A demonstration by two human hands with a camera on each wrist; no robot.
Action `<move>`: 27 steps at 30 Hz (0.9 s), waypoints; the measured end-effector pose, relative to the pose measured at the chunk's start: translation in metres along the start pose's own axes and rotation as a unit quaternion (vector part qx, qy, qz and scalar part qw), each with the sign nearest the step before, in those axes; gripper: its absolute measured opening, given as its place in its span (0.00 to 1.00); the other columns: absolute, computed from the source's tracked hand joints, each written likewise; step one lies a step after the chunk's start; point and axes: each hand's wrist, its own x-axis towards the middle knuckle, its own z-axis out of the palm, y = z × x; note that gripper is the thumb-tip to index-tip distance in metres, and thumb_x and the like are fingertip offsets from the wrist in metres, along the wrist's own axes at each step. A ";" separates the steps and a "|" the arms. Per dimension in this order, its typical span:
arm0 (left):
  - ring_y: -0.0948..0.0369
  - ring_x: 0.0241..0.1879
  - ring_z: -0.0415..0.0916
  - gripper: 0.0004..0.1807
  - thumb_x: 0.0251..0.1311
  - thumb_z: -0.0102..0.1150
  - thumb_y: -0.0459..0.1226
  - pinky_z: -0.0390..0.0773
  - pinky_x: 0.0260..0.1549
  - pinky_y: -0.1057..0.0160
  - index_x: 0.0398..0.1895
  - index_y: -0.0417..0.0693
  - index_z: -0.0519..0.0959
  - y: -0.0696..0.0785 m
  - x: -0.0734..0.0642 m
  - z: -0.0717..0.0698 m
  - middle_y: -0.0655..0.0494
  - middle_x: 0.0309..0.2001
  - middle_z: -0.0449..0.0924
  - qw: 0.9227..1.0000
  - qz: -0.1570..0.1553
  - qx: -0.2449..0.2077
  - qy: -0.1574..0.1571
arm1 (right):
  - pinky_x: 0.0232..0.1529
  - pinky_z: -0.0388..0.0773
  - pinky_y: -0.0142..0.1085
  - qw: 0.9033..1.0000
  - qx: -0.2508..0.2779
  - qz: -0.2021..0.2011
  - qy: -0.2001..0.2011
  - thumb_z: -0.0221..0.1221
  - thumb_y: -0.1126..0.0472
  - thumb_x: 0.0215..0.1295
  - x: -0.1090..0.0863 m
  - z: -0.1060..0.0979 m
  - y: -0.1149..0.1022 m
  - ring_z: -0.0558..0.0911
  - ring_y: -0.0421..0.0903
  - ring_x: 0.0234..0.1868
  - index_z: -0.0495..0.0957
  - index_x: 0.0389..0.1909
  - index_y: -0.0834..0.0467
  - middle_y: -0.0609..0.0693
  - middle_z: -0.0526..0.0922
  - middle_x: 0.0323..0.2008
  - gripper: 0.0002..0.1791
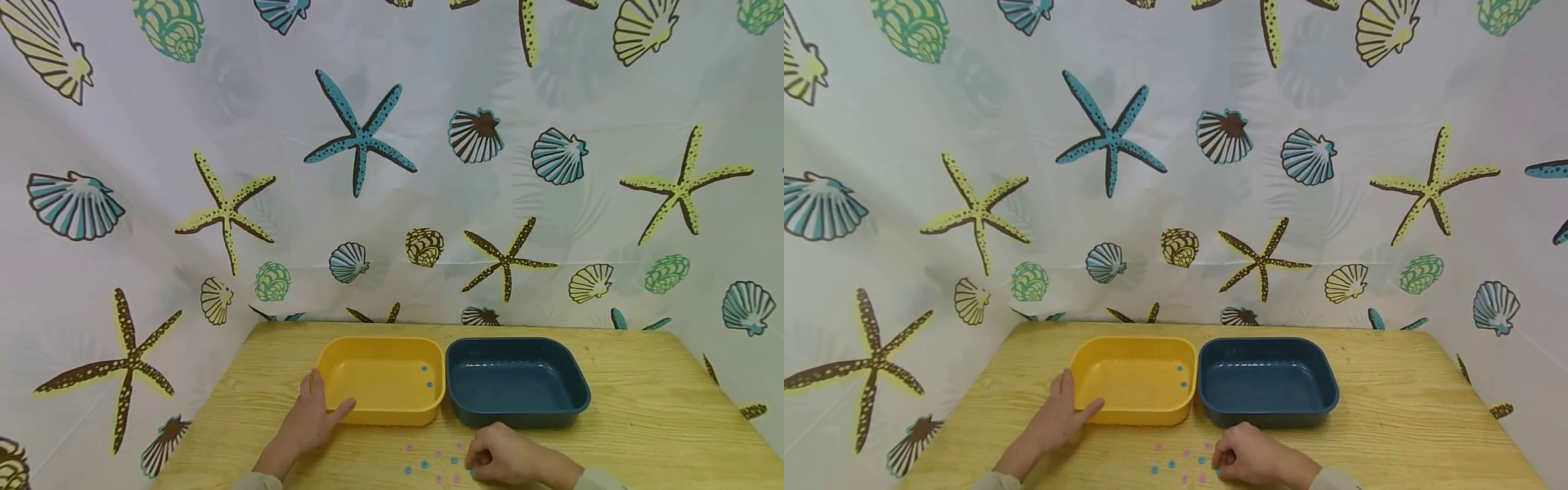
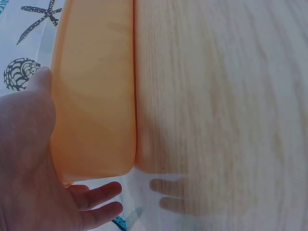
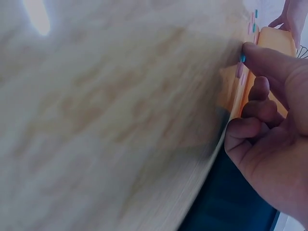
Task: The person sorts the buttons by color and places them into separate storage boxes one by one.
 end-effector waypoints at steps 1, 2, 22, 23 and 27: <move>0.34 0.56 0.65 0.60 0.60 0.45 0.66 0.70 0.50 0.43 0.69 0.21 0.38 0.000 0.000 0.000 0.23 0.66 0.42 1.000 0.000 0.001 0.000 | 0.26 0.71 0.25 1.000 -0.001 0.001 0.001 0.65 0.64 0.57 0.000 0.000 0.000 0.69 0.27 0.24 0.85 0.32 0.54 0.33 0.73 0.23 0.03; 0.34 0.56 0.65 0.60 0.60 0.45 0.66 0.70 0.50 0.43 0.69 0.21 0.38 0.000 0.000 0.000 0.23 0.66 0.42 1.000 0.000 0.001 0.001 | 0.26 0.71 0.25 1.000 -0.002 0.002 0.002 0.65 0.63 0.57 0.000 0.000 0.000 0.69 0.27 0.24 0.85 0.32 0.54 0.33 0.73 0.23 0.03; 0.34 0.54 0.67 0.59 0.60 0.45 0.66 0.71 0.48 0.43 0.68 0.20 0.39 0.000 0.001 0.000 0.22 0.66 0.43 1.000 0.003 0.000 0.006 | 0.25 0.70 0.25 0.997 0.031 0.069 -0.012 0.66 0.62 0.57 0.004 0.001 0.001 0.68 0.28 0.22 0.83 0.27 0.52 0.33 0.72 0.21 0.02; 0.34 0.54 0.67 0.59 0.60 0.46 0.65 0.71 0.48 0.43 0.68 0.20 0.40 0.000 0.001 0.000 0.22 0.65 0.44 1.000 0.003 0.000 0.007 | 0.25 0.70 0.25 0.997 0.035 0.071 -0.013 0.66 0.63 0.57 0.004 0.001 0.001 0.68 0.28 0.22 0.83 0.27 0.53 0.33 0.72 0.21 0.02; 0.34 0.55 0.66 0.58 0.61 0.47 0.64 0.71 0.49 0.42 0.68 0.20 0.39 0.001 0.000 0.000 0.22 0.66 0.44 1.000 0.002 0.001 0.007 | 0.24 0.69 0.25 0.997 0.046 0.068 -0.014 0.65 0.65 0.56 0.004 0.001 -0.001 0.68 0.28 0.21 0.81 0.25 0.54 0.33 0.72 0.20 0.04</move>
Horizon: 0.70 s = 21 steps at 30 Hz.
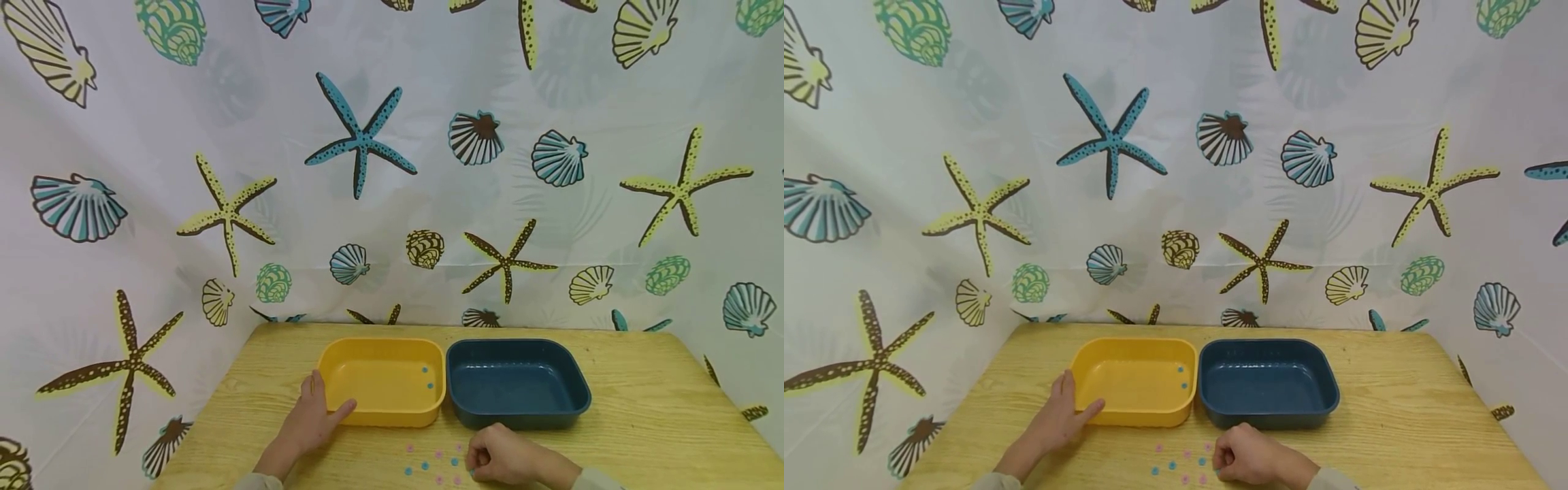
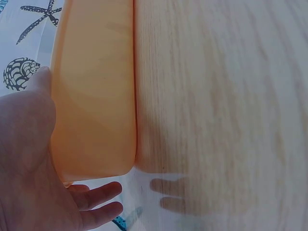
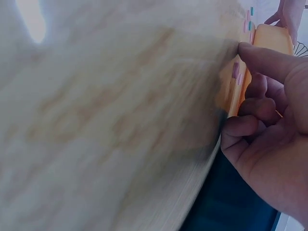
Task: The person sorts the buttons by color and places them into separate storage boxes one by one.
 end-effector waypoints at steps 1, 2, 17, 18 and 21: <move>0.34 0.55 0.66 0.59 0.61 0.46 0.65 0.71 0.49 0.43 0.68 0.20 0.39 0.000 0.000 0.000 0.22 0.66 0.43 1.000 -0.001 0.001 -0.001 | 0.23 0.69 0.25 1.000 0.004 -0.002 0.000 0.65 0.66 0.56 0.000 0.000 0.000 0.68 0.28 0.21 0.80 0.25 0.53 0.33 0.72 0.20 0.06; 0.34 0.55 0.66 0.59 0.60 0.46 0.65 0.70 0.49 0.43 0.68 0.20 0.39 0.000 0.000 0.000 0.22 0.66 0.43 1.000 -0.001 0.001 -0.001 | 0.23 0.69 0.24 1.000 0.002 -0.007 0.002 0.65 0.67 0.55 0.000 0.000 -0.001 0.68 0.27 0.21 0.80 0.24 0.53 0.33 0.71 0.20 0.06; 0.34 0.56 0.66 0.62 0.58 0.43 0.69 0.71 0.49 0.43 0.68 0.21 0.37 -0.004 0.003 0.003 0.23 0.66 0.43 1.000 0.000 0.001 -0.001 | 0.21 0.70 0.26 0.997 0.064 0.004 0.035 0.64 0.65 0.55 -0.003 -0.015 -0.013 0.71 0.30 0.20 0.80 0.25 0.51 0.38 0.78 0.20 0.06; 0.34 0.56 0.66 0.62 0.58 0.43 0.69 0.71 0.49 0.43 0.69 0.21 0.37 -0.004 0.003 0.003 0.23 0.66 0.42 1.000 -0.001 0.000 -0.001 | 0.21 0.70 0.26 0.997 0.070 0.003 0.037 0.64 0.65 0.56 -0.003 -0.016 -0.014 0.72 0.31 0.20 0.80 0.25 0.51 0.39 0.79 0.20 0.05; 0.35 0.56 0.66 0.62 0.58 0.42 0.69 0.72 0.48 0.43 0.69 0.21 0.37 -0.004 0.003 0.003 0.23 0.66 0.42 1.000 -0.002 -0.001 -0.003 | 0.23 0.70 0.26 0.996 0.082 -0.001 0.046 0.63 0.64 0.57 -0.001 -0.019 -0.017 0.73 0.31 0.22 0.80 0.26 0.51 0.40 0.80 0.22 0.05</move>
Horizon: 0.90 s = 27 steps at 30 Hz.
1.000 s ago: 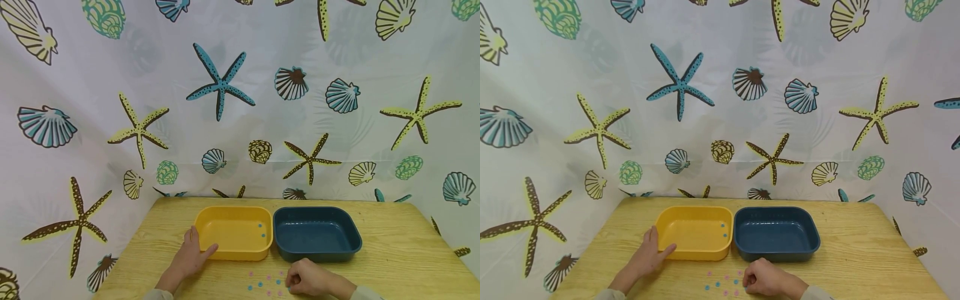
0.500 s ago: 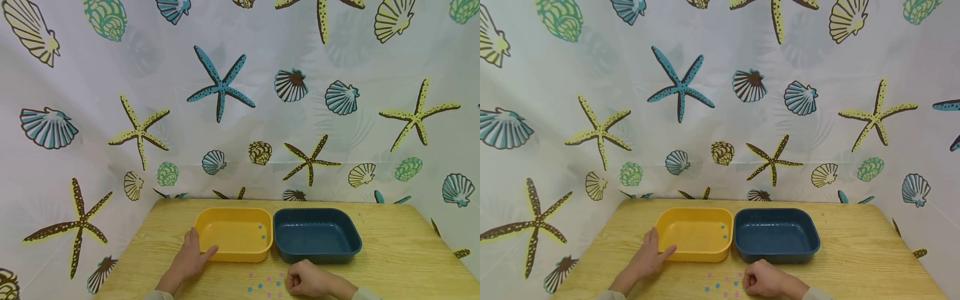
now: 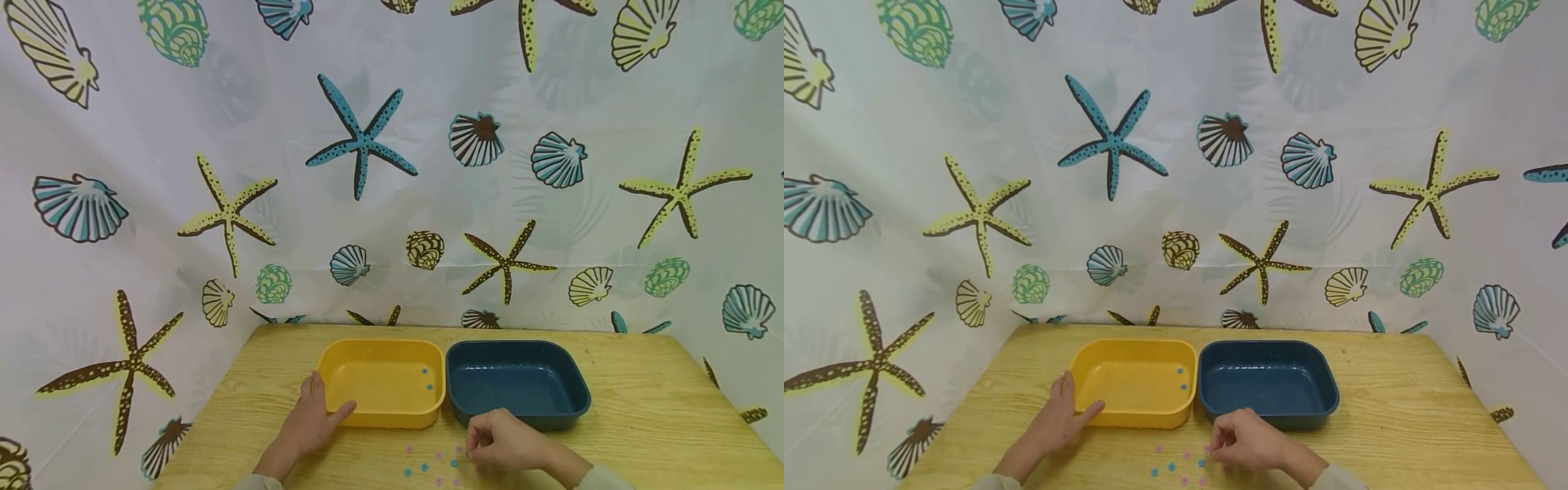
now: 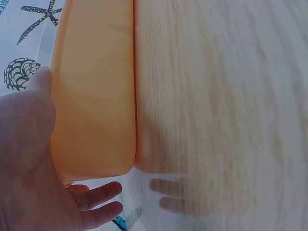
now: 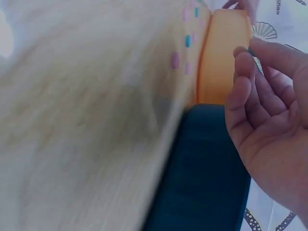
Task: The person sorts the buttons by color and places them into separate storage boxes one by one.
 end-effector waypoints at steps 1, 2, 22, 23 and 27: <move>0.35 0.56 0.66 0.62 0.58 0.42 0.70 0.72 0.48 0.43 0.69 0.21 0.37 0.000 0.000 0.000 0.23 0.66 0.42 1.000 0.000 0.000 0.000 | 0.24 0.71 0.26 1.000 0.004 0.000 0.003 0.64 0.64 0.57 0.001 -0.001 -0.001 0.74 0.32 0.22 0.80 0.26 0.51 0.40 0.80 0.22 0.05; 0.35 0.55 0.66 0.62 0.57 0.42 0.70 0.72 0.48 0.43 0.69 0.21 0.37 0.000 0.000 0.000 0.23 0.66 0.42 1.000 0.000 -0.001 0.000 | 0.24 0.72 0.27 1.000 0.009 0.001 0.007 0.64 0.63 0.58 0.002 -0.002 -0.002 0.74 0.32 0.23 0.80 0.26 0.52 0.40 0.80 0.22 0.04; 0.35 0.54 0.68 0.60 0.59 0.45 0.67 0.72 0.47 0.43 0.68 0.20 0.40 0.005 -0.004 -0.004 0.22 0.65 0.45 1.000 0.007 0.002 0.005 | 0.27 0.76 0.34 0.996 0.062 0.038 0.055 0.61 0.64 0.62 0.026 -0.024 -0.011 0.78 0.43 0.26 0.81 0.37 0.63 0.57 0.82 0.29 0.06; 0.35 0.54 0.68 0.60 0.59 0.45 0.67 0.72 0.47 0.43 0.68 0.20 0.40 0.005 -0.004 -0.004 0.22 0.65 0.45 1.000 0.007 0.002 0.004 | 0.28 0.76 0.34 0.996 0.062 0.040 0.055 0.61 0.64 0.62 0.027 -0.024 -0.011 0.79 0.44 0.27 0.81 0.37 0.64 0.56 0.82 0.29 0.07; 0.35 0.53 0.68 0.61 0.59 0.44 0.68 0.73 0.47 0.44 0.68 0.20 0.40 0.004 -0.004 -0.005 0.23 0.65 0.45 1.000 0.007 0.005 0.004 | 0.30 0.78 0.43 0.996 0.063 0.040 0.052 0.61 0.64 0.62 0.033 -0.024 -0.011 0.79 0.47 0.28 0.81 0.39 0.63 0.54 0.82 0.30 0.07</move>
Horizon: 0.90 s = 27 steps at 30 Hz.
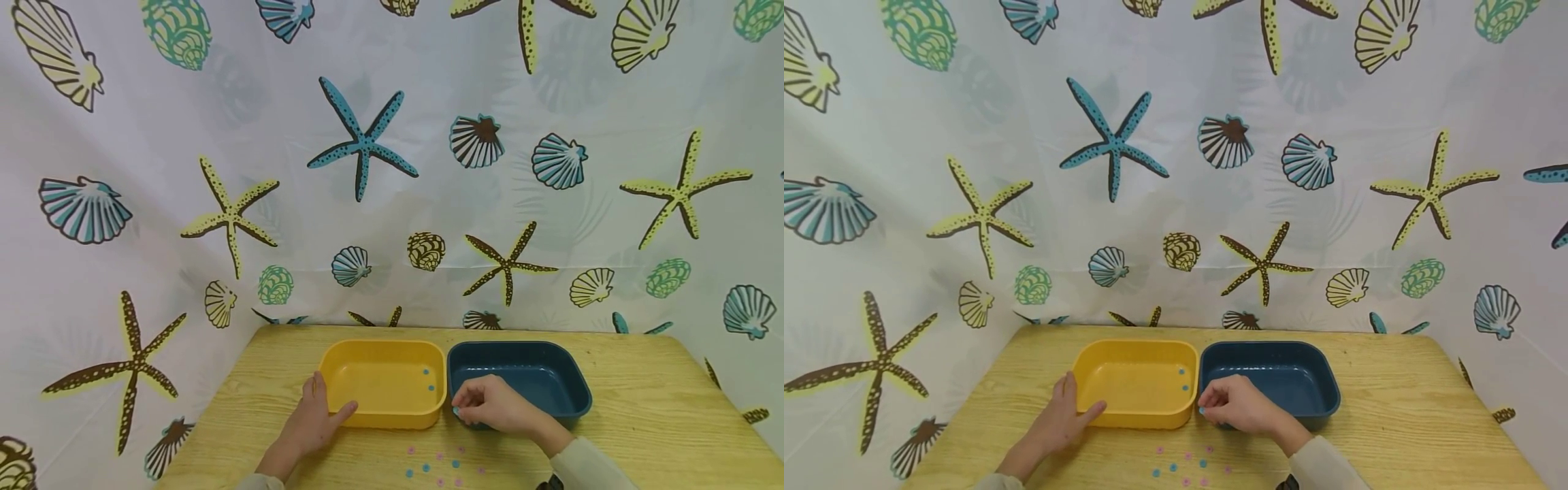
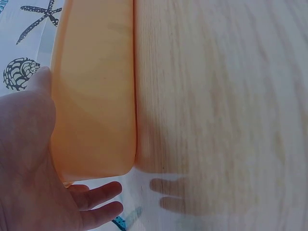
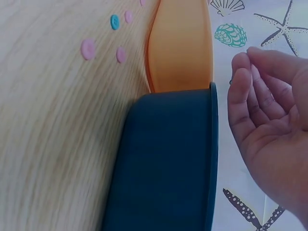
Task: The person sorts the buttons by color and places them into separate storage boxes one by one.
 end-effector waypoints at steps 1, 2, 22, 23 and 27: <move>0.35 0.53 0.68 0.61 0.59 0.44 0.68 0.73 0.46 0.44 0.68 0.20 0.40 -0.001 0.000 0.000 0.23 0.65 0.45 1.000 0.000 0.001 0.000 | 0.31 0.78 0.45 1.000 0.000 0.001 0.000 0.61 0.64 0.62 0.001 0.000 0.000 0.80 0.47 0.28 0.80 0.39 0.63 0.53 0.82 0.30 0.07; 0.35 0.53 0.68 0.61 0.59 0.44 0.68 0.73 0.46 0.44 0.68 0.20 0.40 -0.001 0.000 0.001 0.23 0.65 0.45 1.000 -0.001 0.001 0.000 | 0.31 0.78 0.46 1.000 -0.002 0.000 0.000 0.61 0.64 0.63 0.003 0.000 -0.001 0.80 0.47 0.28 0.80 0.39 0.63 0.52 0.82 0.29 0.07; 0.35 0.54 0.67 0.58 0.61 0.47 0.63 0.72 0.47 0.43 0.68 0.20 0.39 -0.001 0.000 0.001 0.23 0.66 0.42 1.000 -0.006 -0.005 -0.004 | 0.30 0.77 0.49 1.000 0.004 0.001 0.001 0.59 0.66 0.64 0.028 0.008 -0.003 0.78 0.58 0.27 0.79 0.40 0.66 0.52 0.80 0.27 0.08; 0.34 0.54 0.67 0.58 0.62 0.47 0.63 0.72 0.47 0.43 0.68 0.20 0.39 -0.001 0.000 0.001 0.23 0.66 0.43 1.000 -0.007 -0.007 -0.005 | 0.30 0.77 0.48 1.000 0.006 -0.001 0.001 0.59 0.66 0.64 0.029 0.008 -0.002 0.78 0.60 0.28 0.79 0.41 0.67 0.52 0.80 0.27 0.08; 0.35 0.55 0.67 0.58 0.61 0.47 0.63 0.72 0.48 0.43 0.69 0.21 0.38 -0.001 0.001 0.001 0.24 0.67 0.42 1.000 -0.010 -0.010 -0.007 | 0.28 0.77 0.41 1.000 0.001 -0.003 0.000 0.59 0.67 0.63 0.034 0.008 0.001 0.78 0.62 0.29 0.79 0.41 0.67 0.51 0.80 0.27 0.08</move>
